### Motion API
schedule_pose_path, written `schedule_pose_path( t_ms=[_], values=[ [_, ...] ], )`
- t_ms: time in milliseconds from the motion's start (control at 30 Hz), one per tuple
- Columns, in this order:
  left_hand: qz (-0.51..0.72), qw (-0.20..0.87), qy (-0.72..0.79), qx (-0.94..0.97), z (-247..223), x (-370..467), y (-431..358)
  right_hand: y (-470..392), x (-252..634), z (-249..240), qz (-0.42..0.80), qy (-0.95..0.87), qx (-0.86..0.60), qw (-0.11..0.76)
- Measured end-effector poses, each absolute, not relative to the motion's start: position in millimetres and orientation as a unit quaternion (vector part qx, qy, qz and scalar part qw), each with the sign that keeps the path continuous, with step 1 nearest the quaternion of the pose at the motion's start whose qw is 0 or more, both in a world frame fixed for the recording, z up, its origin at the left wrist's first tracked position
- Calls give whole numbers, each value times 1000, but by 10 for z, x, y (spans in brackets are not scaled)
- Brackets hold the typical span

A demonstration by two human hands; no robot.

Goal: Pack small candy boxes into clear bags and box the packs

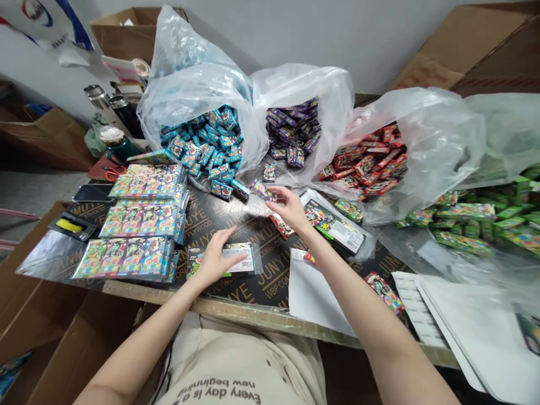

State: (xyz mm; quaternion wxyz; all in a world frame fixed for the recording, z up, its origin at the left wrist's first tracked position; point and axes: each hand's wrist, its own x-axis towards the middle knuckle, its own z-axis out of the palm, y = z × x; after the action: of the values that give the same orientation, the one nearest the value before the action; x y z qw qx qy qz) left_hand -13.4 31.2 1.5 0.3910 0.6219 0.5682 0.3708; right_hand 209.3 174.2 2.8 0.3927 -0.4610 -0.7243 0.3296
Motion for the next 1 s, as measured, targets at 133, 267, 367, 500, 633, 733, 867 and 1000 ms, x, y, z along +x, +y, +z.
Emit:
schedule_pose_path(
  t_ms=[133, 267, 367, 500, 633, 733, 867, 1000],
  values=[
    [437, 661, 510, 334, 205, -48, 435, 1061, 2230, 254, 478, -745, -332, 327],
    [292, 771, 474, 310, 289, 58, 394, 777, 2333, 328, 536, -760, -261, 258],
    [314, 743, 510, 298, 285, 148, 317, 670, 2339, 285, 441, -775, -330, 309],
    [349, 721, 532, 275, 228, 210, 268, 497, 2227, 221, 314, -819, -359, 317],
    [337, 643, 541, 425, 163, 107, 256, 421, 2170, 158, 236, -826, -386, 335],
    [286, 407, 566, 657, 97, -64, 243, 443, 2248, 55, 174, -818, -434, 335],
    [126, 228, 529, 808, -55, -224, 208, 434, 2364, -112, 112, -828, -453, 310],
    [138, 207, 514, 821, -152, -259, 184, 350, 2375, -159, 138, -835, -443, 296]
  ],
)
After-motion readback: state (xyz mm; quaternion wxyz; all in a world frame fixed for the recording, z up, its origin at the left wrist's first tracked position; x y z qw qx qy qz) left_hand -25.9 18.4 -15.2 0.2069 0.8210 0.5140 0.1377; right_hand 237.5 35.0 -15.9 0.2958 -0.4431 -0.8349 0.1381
